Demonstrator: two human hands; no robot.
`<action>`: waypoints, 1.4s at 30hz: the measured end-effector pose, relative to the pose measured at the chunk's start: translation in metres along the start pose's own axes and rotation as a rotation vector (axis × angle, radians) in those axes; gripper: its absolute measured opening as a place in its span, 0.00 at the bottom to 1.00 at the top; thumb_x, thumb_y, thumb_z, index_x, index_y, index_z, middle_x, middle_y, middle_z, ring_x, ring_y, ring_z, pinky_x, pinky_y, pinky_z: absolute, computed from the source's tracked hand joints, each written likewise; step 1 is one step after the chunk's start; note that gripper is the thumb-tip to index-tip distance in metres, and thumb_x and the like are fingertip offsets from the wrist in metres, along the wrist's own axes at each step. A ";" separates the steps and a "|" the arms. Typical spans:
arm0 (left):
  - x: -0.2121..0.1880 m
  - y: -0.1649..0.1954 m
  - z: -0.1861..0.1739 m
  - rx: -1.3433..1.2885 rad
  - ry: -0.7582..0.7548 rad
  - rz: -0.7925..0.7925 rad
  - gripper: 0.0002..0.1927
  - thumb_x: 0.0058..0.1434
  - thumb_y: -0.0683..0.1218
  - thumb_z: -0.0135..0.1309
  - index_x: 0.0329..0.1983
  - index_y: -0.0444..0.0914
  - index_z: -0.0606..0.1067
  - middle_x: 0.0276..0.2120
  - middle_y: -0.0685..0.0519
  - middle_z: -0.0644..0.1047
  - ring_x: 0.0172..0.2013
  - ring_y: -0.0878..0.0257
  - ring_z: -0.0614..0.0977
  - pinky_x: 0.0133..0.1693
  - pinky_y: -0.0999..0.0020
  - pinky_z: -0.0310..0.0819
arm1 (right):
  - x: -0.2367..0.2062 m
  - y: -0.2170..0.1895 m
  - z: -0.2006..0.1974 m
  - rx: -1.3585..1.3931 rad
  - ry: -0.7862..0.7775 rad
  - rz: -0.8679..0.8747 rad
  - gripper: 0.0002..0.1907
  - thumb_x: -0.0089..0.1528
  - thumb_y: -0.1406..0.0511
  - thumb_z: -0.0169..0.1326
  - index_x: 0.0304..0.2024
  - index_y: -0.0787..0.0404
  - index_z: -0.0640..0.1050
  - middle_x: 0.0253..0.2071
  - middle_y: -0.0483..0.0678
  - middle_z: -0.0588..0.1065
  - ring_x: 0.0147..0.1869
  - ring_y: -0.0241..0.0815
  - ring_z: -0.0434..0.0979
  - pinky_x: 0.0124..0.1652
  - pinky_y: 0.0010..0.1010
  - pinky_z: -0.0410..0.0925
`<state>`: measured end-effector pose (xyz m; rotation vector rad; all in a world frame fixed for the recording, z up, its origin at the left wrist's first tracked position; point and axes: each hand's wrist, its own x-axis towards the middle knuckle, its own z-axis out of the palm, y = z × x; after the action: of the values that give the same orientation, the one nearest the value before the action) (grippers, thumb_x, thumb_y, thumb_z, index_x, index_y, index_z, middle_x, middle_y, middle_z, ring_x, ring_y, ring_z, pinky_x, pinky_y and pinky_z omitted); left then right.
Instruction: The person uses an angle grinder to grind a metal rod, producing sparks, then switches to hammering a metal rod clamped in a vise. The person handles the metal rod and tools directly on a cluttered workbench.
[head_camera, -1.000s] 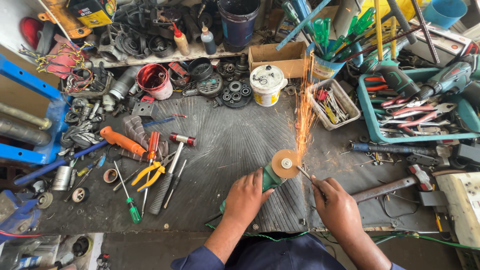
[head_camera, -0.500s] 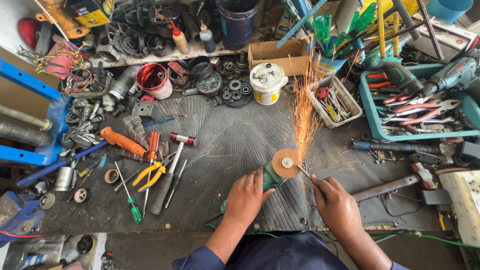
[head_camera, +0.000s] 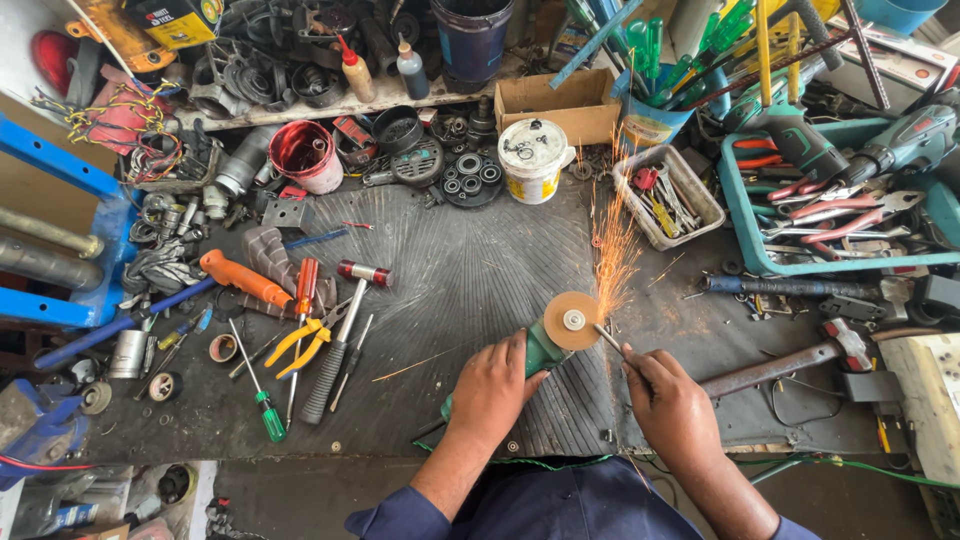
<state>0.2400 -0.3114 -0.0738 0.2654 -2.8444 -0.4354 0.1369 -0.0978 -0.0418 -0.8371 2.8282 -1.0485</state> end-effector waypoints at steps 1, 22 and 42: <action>0.000 0.000 0.000 -0.002 -0.002 -0.001 0.34 0.57 0.57 0.64 0.58 0.31 0.69 0.44 0.44 0.80 0.42 0.50 0.83 0.44 0.57 0.77 | 0.000 0.000 0.000 -0.001 0.000 0.001 0.12 0.63 0.64 0.56 0.48 0.58 0.82 0.37 0.50 0.76 0.35 0.53 0.79 0.35 0.41 0.70; -0.002 0.002 -0.003 0.012 0.024 0.011 0.35 0.56 0.57 0.65 0.58 0.31 0.69 0.42 0.46 0.80 0.41 0.53 0.83 0.43 0.59 0.78 | -0.002 0.001 0.002 0.020 -0.004 0.007 0.13 0.63 0.64 0.56 0.50 0.58 0.81 0.37 0.50 0.76 0.34 0.53 0.78 0.34 0.40 0.70; -0.002 0.000 0.003 0.042 0.019 0.002 0.35 0.57 0.58 0.64 0.59 0.32 0.69 0.44 0.47 0.80 0.43 0.54 0.83 0.44 0.59 0.78 | -0.006 0.005 0.011 0.099 0.031 -0.044 0.12 0.63 0.67 0.57 0.49 0.61 0.81 0.38 0.53 0.76 0.37 0.54 0.79 0.36 0.40 0.70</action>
<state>0.2406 -0.3100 -0.0769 0.2738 -2.8374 -0.3707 0.1415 -0.0984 -0.0544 -0.8862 2.7675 -1.2063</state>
